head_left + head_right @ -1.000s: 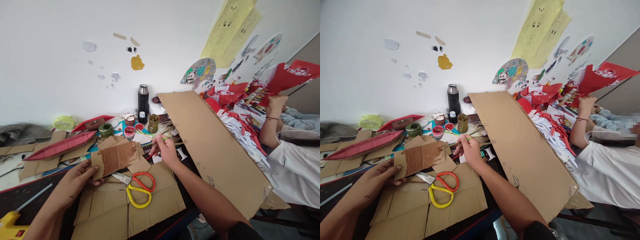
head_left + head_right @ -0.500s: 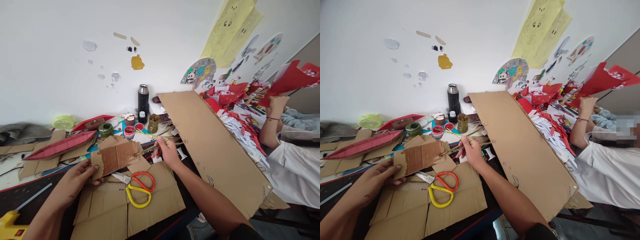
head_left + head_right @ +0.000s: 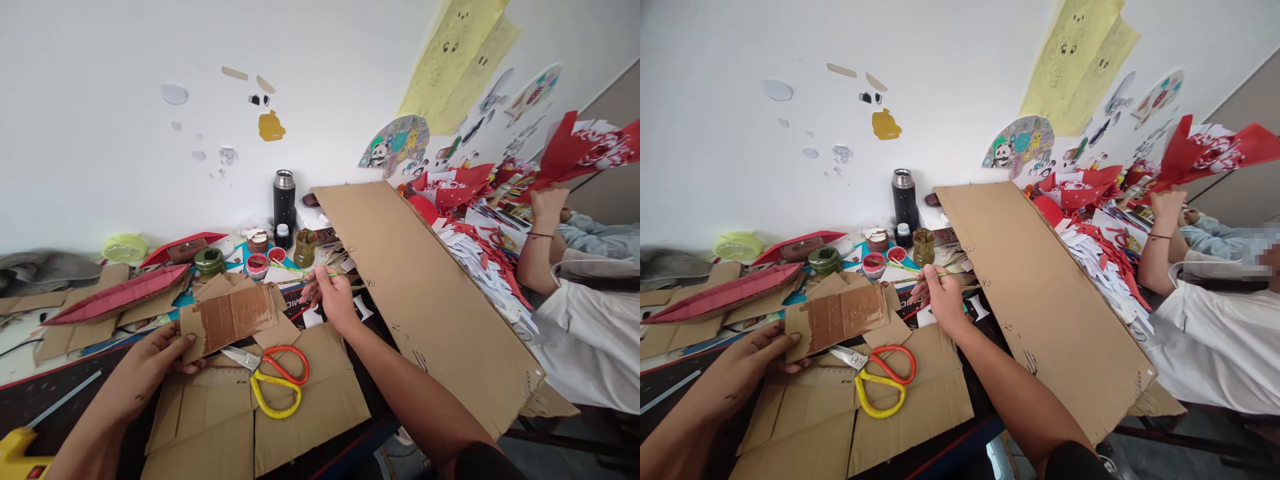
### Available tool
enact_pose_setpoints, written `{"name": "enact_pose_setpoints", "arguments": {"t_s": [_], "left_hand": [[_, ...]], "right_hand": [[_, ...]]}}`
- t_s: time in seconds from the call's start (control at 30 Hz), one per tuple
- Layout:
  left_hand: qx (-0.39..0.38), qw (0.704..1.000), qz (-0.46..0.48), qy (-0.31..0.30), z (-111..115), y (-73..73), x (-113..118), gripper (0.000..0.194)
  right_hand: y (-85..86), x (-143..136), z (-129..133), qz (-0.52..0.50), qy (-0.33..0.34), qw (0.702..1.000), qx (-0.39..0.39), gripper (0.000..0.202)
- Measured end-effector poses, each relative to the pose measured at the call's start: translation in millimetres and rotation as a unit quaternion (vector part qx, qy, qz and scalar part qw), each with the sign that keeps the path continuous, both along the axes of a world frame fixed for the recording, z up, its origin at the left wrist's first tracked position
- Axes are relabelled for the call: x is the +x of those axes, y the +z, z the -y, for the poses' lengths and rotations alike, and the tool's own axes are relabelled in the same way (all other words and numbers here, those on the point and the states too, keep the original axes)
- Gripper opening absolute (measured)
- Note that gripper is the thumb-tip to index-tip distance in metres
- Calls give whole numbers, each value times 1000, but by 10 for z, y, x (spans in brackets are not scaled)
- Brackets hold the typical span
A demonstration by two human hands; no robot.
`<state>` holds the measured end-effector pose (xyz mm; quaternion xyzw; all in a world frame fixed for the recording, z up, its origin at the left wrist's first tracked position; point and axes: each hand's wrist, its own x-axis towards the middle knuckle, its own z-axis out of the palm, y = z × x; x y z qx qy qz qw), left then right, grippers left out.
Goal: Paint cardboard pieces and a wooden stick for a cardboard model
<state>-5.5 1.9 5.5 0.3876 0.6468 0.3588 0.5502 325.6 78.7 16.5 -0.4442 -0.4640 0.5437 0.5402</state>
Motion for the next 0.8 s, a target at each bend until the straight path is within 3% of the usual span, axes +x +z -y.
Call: {"name": "enact_pose_setpoints", "arguments": {"t_s": [0.33, 0.6, 0.8], "left_hand": [[5, 1000, -11, 0, 0, 19, 25, 78], [-9, 1000, -13, -5, -13, 131, 68, 76], [-9, 1000, -8, -5, -6, 160, 80, 80]], "right_hand": [[7, 9, 57, 21, 24, 999, 5, 68], [44, 122, 202, 41, 42, 998, -17, 65], [68, -34, 102, 45, 49, 998, 8, 65]]}}
